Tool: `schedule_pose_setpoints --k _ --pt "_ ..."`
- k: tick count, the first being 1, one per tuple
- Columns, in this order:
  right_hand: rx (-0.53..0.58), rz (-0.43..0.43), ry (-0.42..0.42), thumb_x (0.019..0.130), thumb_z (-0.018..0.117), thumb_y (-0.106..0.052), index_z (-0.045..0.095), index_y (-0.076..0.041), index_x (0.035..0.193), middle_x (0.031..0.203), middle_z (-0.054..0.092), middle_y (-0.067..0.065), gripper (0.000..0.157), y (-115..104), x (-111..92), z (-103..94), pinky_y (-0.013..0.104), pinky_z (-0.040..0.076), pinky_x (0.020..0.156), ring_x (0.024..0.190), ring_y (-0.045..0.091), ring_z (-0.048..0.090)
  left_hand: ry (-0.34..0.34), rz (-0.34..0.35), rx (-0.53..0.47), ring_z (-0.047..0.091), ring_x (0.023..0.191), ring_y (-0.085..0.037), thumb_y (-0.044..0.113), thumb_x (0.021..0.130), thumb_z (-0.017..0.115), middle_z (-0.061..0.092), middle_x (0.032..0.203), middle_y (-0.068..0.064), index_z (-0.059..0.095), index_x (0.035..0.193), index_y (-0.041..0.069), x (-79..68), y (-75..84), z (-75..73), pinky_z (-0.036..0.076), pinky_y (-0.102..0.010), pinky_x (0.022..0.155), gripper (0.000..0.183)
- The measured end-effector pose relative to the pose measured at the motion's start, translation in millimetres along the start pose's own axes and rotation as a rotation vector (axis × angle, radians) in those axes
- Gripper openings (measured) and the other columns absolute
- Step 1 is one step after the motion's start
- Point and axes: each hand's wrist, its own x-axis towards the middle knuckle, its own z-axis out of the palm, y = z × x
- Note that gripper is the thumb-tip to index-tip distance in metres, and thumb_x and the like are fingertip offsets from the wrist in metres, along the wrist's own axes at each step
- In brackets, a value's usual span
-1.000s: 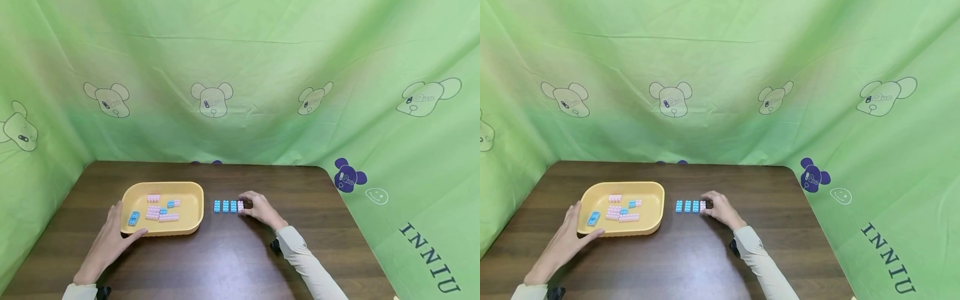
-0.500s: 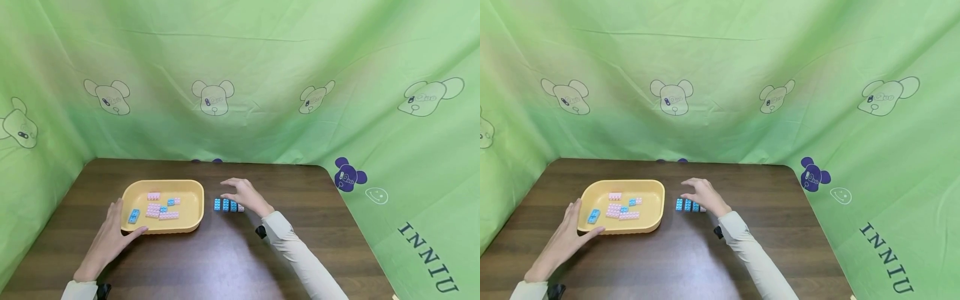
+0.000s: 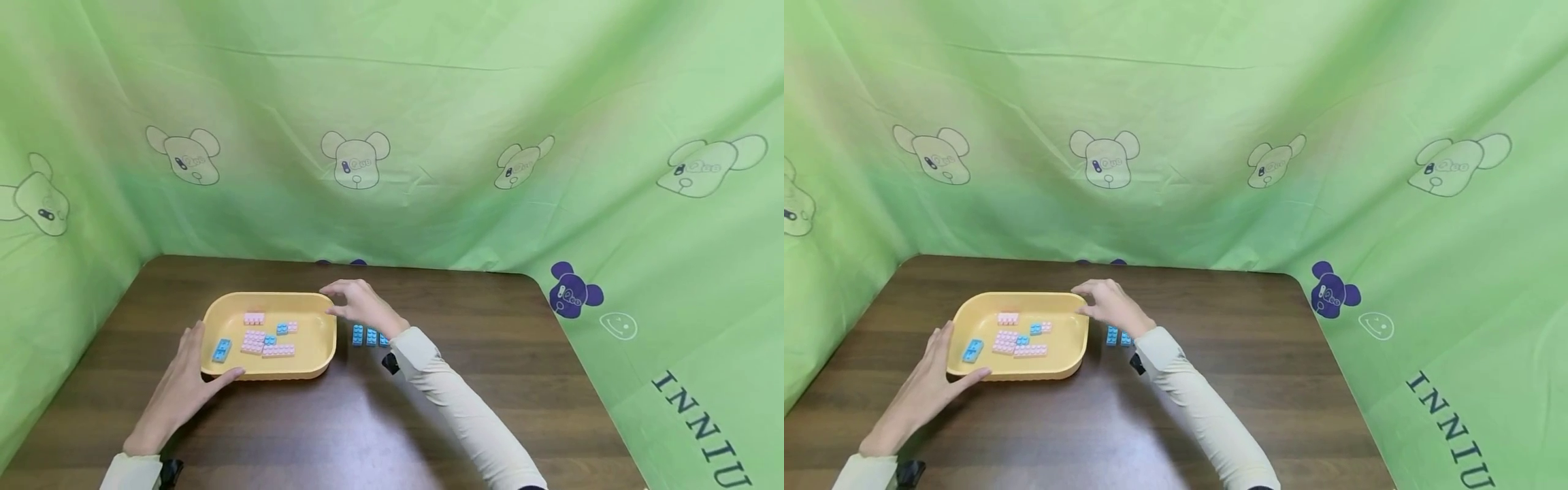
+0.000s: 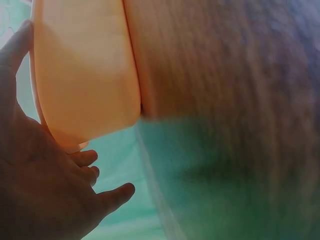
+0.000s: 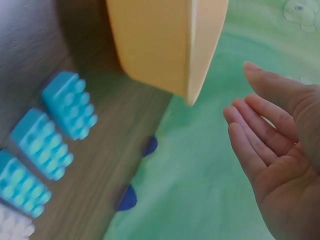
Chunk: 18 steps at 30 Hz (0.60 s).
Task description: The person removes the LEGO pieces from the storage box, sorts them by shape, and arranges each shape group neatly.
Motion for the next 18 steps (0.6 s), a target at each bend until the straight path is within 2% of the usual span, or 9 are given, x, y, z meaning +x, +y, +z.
schedule_pose_setpoints --k 7,13,18 --pt "-0.019 -0.037 -0.093 0.096 0.078 -0.005 0.071 0.003 0.132 0.132 0.072 0.016 0.038 -12.8 30.8 12.2 0.034 0.054 0.104 0.125 0.028 0.067 -0.001 -0.005 0.004 -0.004 0.159 -0.051 0.059 0.094 0.075 -0.005 0.174 -0.029 -0.008 0.168 0.003 -0.2 -1.9 1.0 0.019 -0.084 0.111 0.124" --pt "-0.047 -0.11 -0.167 0.095 0.079 -0.002 0.071 0.005 0.132 0.132 0.072 0.016 0.039 -25.7 55.7 17.5 0.032 0.053 0.105 0.124 0.028 0.068 -0.016 -0.026 0.011 -0.005 0.159 -0.051 0.059 0.095 0.074 -0.006 0.173 -0.029 -0.009 0.168 0.003 0.5 -0.8 0.7 0.019 -0.084 0.111 0.124" --pt "-0.077 -0.105 -0.219 0.094 0.079 -0.001 0.071 0.002 0.133 0.133 0.072 0.014 0.039 -34.5 72.9 26.5 0.03 0.051 0.107 0.126 0.026 0.067 -0.007 -0.025 0.015 -0.001 0.159 -0.051 0.06 0.093 0.075 -0.002 0.174 -0.029 -0.007 0.169 0.003 0.4 -0.3 -0.5 0.021 -0.083 0.11 0.125"
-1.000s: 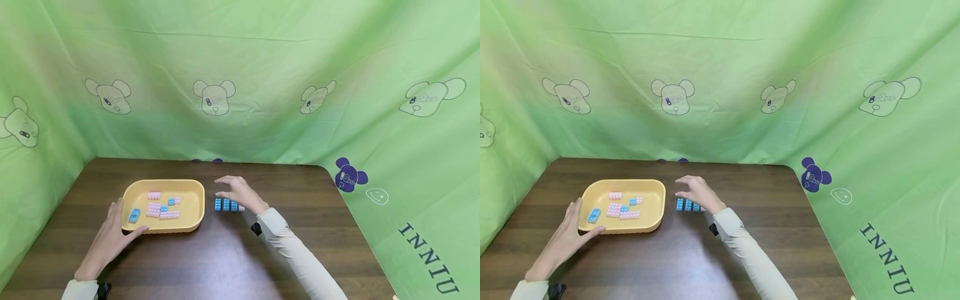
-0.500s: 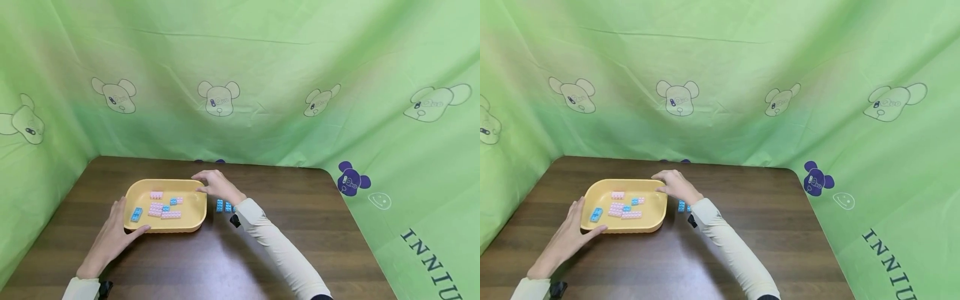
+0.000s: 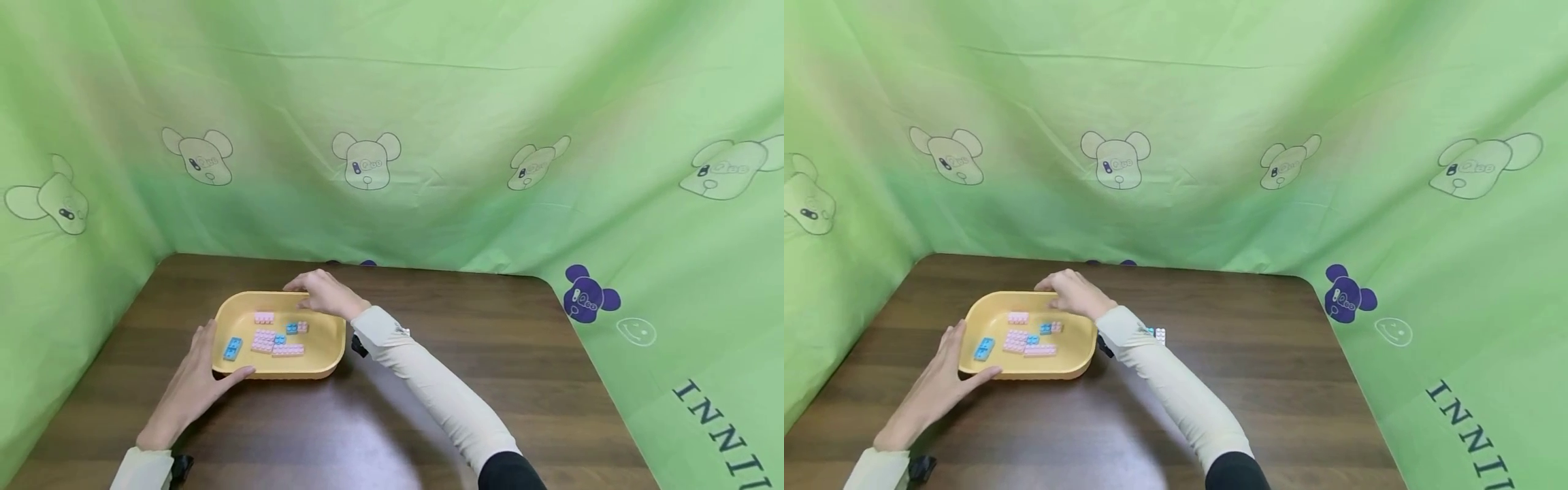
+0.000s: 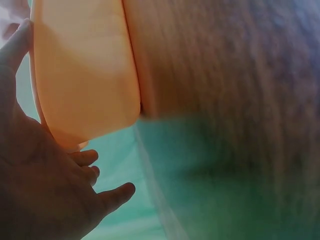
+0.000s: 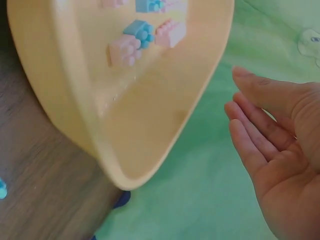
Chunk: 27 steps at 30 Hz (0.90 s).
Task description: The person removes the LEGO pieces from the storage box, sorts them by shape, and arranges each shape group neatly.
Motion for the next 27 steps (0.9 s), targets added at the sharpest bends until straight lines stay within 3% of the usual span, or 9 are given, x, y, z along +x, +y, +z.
schedule_pose_setpoints --k 4,13,27 --pt "-0.048 0.016 -0.069 0.095 0.078 -0.001 0.071 -0.001 0.135 0.136 0.071 0.011 0.04 -4.0 8.5 3.5 0.025 0.048 0.109 0.129 0.023 0.065 -0.013 0.004 -0.008 -0.002 0.159 -0.051 0.06 0.094 0.075 -0.002 0.174 -0.028 -0.007 0.169 0.003 1.7 1.9 2.6 0.021 -0.083 0.111 0.125" --pt "-0.202 -0.085 -0.175 0.097 0.071 0.007 0.074 -0.005 0.134 0.134 0.072 0.006 0.039 -18.6 34.4 13.9 0.019 0.047 0.106 0.127 0.018 0.065 -0.01 0.007 0.008 -0.003 0.158 -0.052 0.059 0.095 0.073 -0.005 0.173 -0.029 -0.008 0.168 0.003 0.8 1.7 -0.2 0.02 -0.086 0.108 0.123" --pt "-0.381 -0.155 -0.304 0.1 0.073 -0.004 0.075 -0.017 0.135 0.14 0.069 -0.004 0.037 -33.7 64.5 39.3 0.018 0.043 0.107 0.127 0.014 0.061 -0.002 0.013 0.011 0.0 0.158 -0.053 0.058 0.094 0.074 -0.002 0.174 -0.028 -0.005 0.169 0.003 0.9 -0.3 1.1 0.02 -0.085 0.109 0.122"
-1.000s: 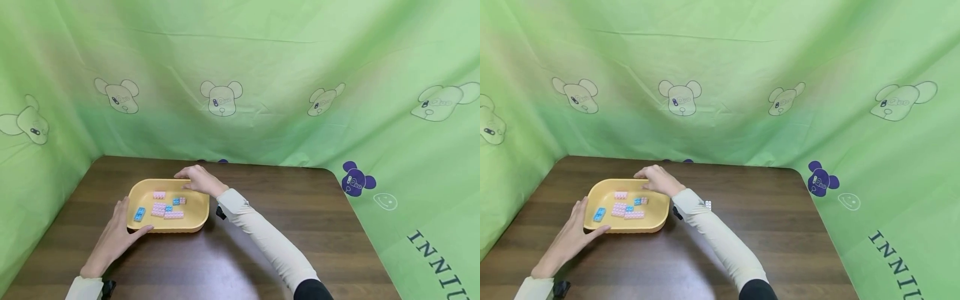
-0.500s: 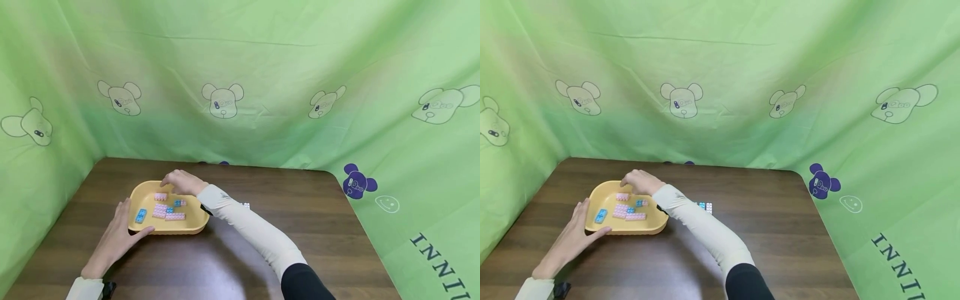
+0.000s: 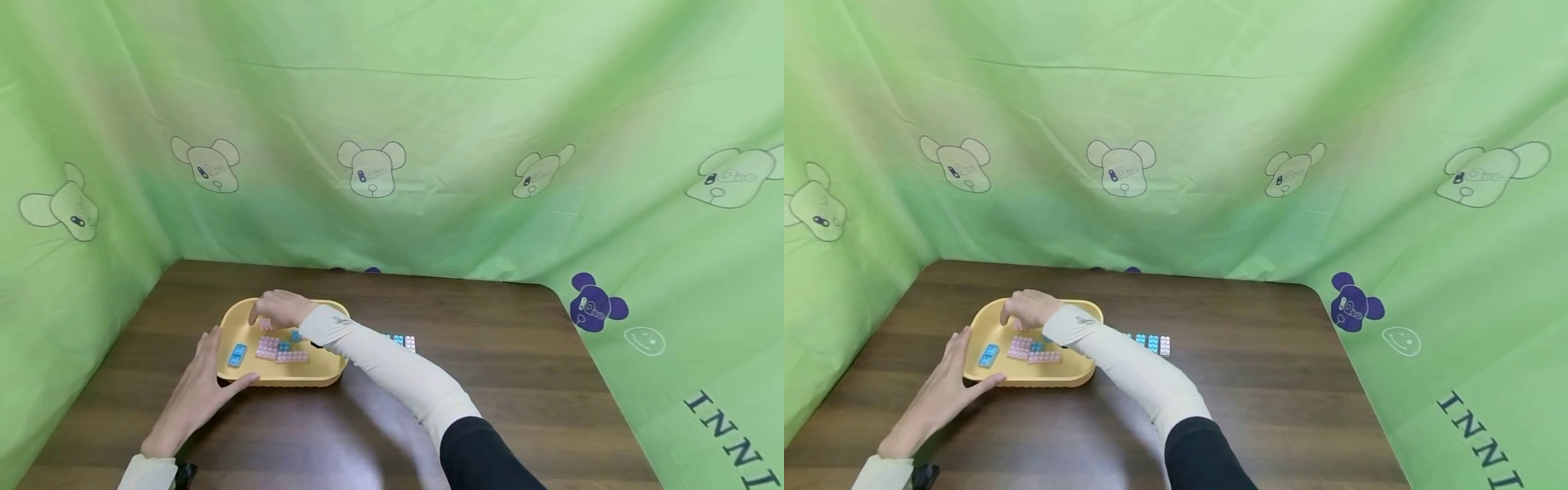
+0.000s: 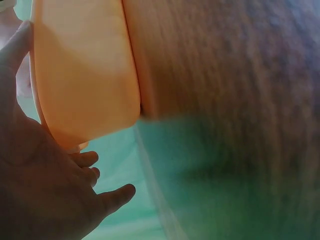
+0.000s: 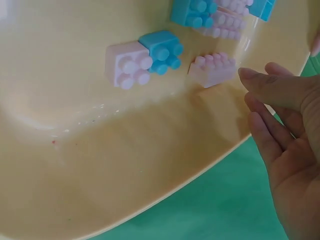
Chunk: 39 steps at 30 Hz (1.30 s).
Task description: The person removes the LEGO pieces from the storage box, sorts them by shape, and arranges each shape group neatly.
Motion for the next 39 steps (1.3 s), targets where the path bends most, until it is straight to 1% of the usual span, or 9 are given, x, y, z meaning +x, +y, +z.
schedule_pose_setpoints --k 5,12,15,19,23,30,34,39 --pt "-0.075 -0.029 -0.016 0.104 0.068 -0.01 0.076 -0.018 0.134 0.138 0.071 -0.005 0.032 -1.1 8.6 3.4 0.019 0.046 0.106 0.124 0.014 0.064 0.012 -0.001 0.0 0.002 0.158 -0.053 0.059 0.093 0.076 0.0 0.174 -0.029 -0.004 0.169 0.003 0.1 -0.1 0.9 0.02 -0.084 0.11 0.123" --pt "-0.162 -0.053 -0.057 0.104 0.067 -0.007 0.075 -0.019 0.134 0.137 0.071 -0.006 0.033 0.8 13.4 13.2 0.016 0.046 0.106 0.125 0.011 0.065 0.011 -0.003 -0.011 0.002 0.158 -0.052 0.06 0.093 0.075 -0.001 0.174 -0.028 -0.004 0.17 0.005 2.2 1.3 2.1 0.019 -0.084 0.111 0.123" --pt "-0.15 -0.063 -0.059 0.102 0.069 -0.004 0.077 -0.017 0.132 0.133 0.073 -0.005 0.034 1.9 12.7 17.5 0.014 0.047 0.103 0.122 0.011 0.067 0.01 -0.009 -0.007 0.003 0.158 -0.052 0.06 0.093 0.075 0.0 0.174 -0.028 -0.003 0.17 0.005 2.2 2.1 2.6 0.02 -0.083 0.111 0.123" --pt "-0.124 -0.073 -0.042 0.099 0.071 0.0 0.079 -0.015 0.127 0.128 0.075 -0.003 0.033 1.7 12.4 21.0 0.014 0.05 0.097 0.114 0.012 0.071 0.024 -0.006 -0.005 0.004 0.158 -0.052 0.06 0.092 0.076 0.002 0.174 -0.028 -0.002 0.17 0.004 0.7 2.0 2.4 0.02 -0.082 0.113 0.123" --pt "-0.137 -0.094 -0.028 0.101 0.07 -0.003 0.079 -0.014 0.126 0.125 0.076 -0.002 0.029 1.8 15.2 23.7 0.014 0.051 0.094 0.11 0.013 0.071 0.039 0.003 -0.008 0.005 0.158 -0.052 0.058 0.092 0.077 0.004 0.174 -0.029 0.0 0.169 0.003 0.0 0.9 1.7 0.021 -0.081 0.114 0.123" --pt "-0.166 -0.119 -0.022 0.102 0.069 -0.005 0.079 -0.013 0.121 0.117 0.077 -0.001 0.024 2.8 15.1 23.5 0.012 0.05 0.089 0.103 0.011 0.069 0.044 0.006 -0.012 0.004 0.159 -0.051 0.058 0.092 0.077 0.005 0.174 -0.029 0.0 0.169 0.003 1.2 1.5 1.2 0.02 -0.081 0.114 0.122" --pt "-0.18 -0.117 -0.02 0.102 0.068 -0.005 0.079 -0.015 0.12 0.118 0.076 -0.001 0.023 2.9 14.7 25.3 0.012 0.049 0.089 0.104 0.011 0.068 0.049 0.012 -0.011 0.005 0.159 -0.051 0.057 0.092 0.078 0.005 0.173 -0.03 0.001 0.169 0.002 0.9 1.3 1.0 0.021 -0.081 0.114 0.122" --pt "-0.237 -0.081 -0.032 0.102 0.069 -0.005 0.078 -0.016 0.117 0.121 0.074 -0.004 0.021 2.0 12.8 26.9 0.013 0.049 0.093 0.108 0.01 0.067 0.052 0.02 -0.015 0.005 0.158 -0.052 0.057 0.092 0.078 0.006 0.173 -0.03 0.001 0.169 0.002 -0.3 -0.1 1.7 0.021 -0.081 0.114 0.122"
